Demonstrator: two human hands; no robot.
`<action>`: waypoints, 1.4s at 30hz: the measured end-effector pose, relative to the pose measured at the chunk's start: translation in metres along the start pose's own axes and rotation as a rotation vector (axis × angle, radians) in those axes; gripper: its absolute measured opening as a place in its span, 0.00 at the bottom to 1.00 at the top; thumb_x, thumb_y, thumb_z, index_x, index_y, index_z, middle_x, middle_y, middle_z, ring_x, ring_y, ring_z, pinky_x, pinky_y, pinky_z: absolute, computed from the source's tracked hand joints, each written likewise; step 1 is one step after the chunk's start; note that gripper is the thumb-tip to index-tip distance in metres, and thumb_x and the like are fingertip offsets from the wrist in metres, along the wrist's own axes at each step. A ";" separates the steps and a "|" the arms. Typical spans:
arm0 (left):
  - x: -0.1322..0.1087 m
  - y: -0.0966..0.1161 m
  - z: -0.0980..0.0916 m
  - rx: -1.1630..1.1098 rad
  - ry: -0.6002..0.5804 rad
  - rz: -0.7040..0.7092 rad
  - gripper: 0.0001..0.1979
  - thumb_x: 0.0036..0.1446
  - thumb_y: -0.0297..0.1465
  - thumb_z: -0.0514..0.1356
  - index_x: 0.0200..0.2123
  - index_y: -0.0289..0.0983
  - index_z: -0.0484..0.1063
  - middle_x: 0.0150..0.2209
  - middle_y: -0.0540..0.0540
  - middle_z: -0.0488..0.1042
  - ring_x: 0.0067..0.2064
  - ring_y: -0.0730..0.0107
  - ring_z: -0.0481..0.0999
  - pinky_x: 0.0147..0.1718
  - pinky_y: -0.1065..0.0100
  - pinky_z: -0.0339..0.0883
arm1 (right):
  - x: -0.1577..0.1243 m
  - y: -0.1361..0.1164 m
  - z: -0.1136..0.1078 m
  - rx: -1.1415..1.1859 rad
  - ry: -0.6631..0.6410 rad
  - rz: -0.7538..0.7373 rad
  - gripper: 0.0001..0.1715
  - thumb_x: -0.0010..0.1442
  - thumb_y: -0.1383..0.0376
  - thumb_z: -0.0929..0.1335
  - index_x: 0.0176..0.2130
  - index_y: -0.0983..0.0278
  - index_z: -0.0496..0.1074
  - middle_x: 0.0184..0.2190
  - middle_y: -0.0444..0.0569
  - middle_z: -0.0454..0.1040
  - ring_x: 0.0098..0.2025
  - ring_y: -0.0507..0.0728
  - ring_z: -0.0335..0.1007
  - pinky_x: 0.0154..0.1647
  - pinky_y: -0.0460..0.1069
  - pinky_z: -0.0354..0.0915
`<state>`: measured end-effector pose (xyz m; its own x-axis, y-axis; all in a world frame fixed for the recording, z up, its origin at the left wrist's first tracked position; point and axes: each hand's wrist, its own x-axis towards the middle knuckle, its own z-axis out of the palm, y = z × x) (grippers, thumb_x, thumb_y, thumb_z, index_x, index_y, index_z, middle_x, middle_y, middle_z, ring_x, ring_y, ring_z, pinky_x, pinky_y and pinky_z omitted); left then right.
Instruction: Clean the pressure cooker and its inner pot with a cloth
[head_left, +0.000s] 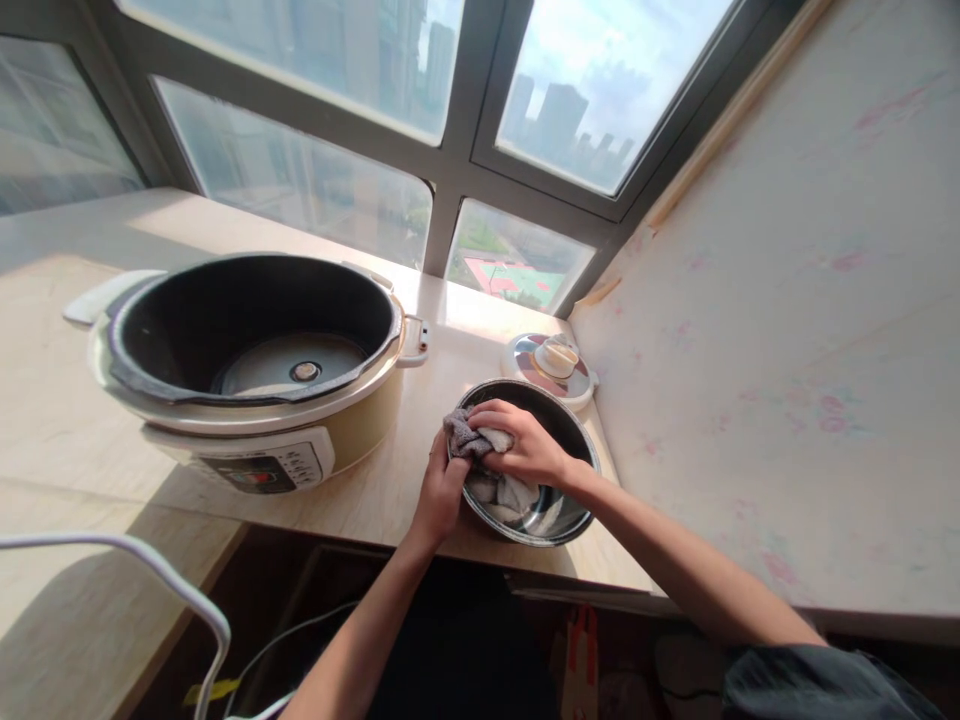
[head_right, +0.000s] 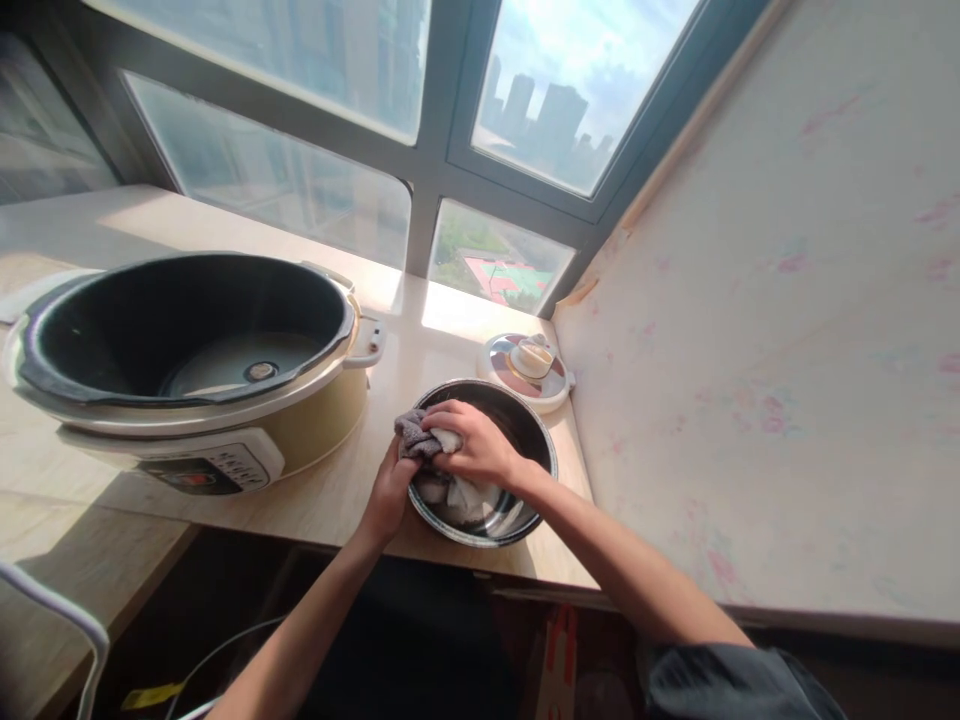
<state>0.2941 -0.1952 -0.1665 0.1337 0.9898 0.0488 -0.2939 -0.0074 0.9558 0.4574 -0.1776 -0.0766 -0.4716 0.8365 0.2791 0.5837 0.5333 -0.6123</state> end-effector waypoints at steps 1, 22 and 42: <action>-0.001 -0.001 0.001 -0.001 0.006 0.003 0.26 0.57 0.36 0.57 0.59 0.36 0.70 0.61 0.40 0.72 0.66 0.49 0.66 0.68 0.49 0.52 | -0.001 0.001 0.001 0.031 -0.030 0.042 0.24 0.50 0.71 0.71 0.48 0.63 0.76 0.49 0.53 0.76 0.51 0.62 0.73 0.55 0.56 0.68; -0.005 0.006 -0.002 0.041 -0.051 0.043 0.27 0.62 0.33 0.56 0.65 0.37 0.66 0.64 0.40 0.69 0.67 0.50 0.65 0.69 0.49 0.53 | -0.009 0.000 -0.009 -0.451 -1.134 0.133 0.16 0.56 0.68 0.74 0.46 0.58 0.78 0.44 0.50 0.75 0.46 0.62 0.71 0.36 0.51 0.63; 0.002 0.007 0.005 -0.007 -0.014 0.045 0.36 0.48 0.26 0.55 0.63 0.36 0.68 0.65 0.42 0.69 0.68 0.51 0.64 0.70 0.52 0.52 | 0.018 0.029 0.035 -0.602 -0.602 -0.121 0.13 0.64 0.69 0.66 0.49 0.68 0.72 0.49 0.62 0.72 0.52 0.66 0.64 0.43 0.56 0.68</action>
<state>0.2975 -0.1939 -0.1582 0.1329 0.9865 0.0958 -0.3062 -0.0511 0.9506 0.4423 -0.1516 -0.1153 -0.7241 0.6513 -0.2271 0.6779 0.7327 -0.0599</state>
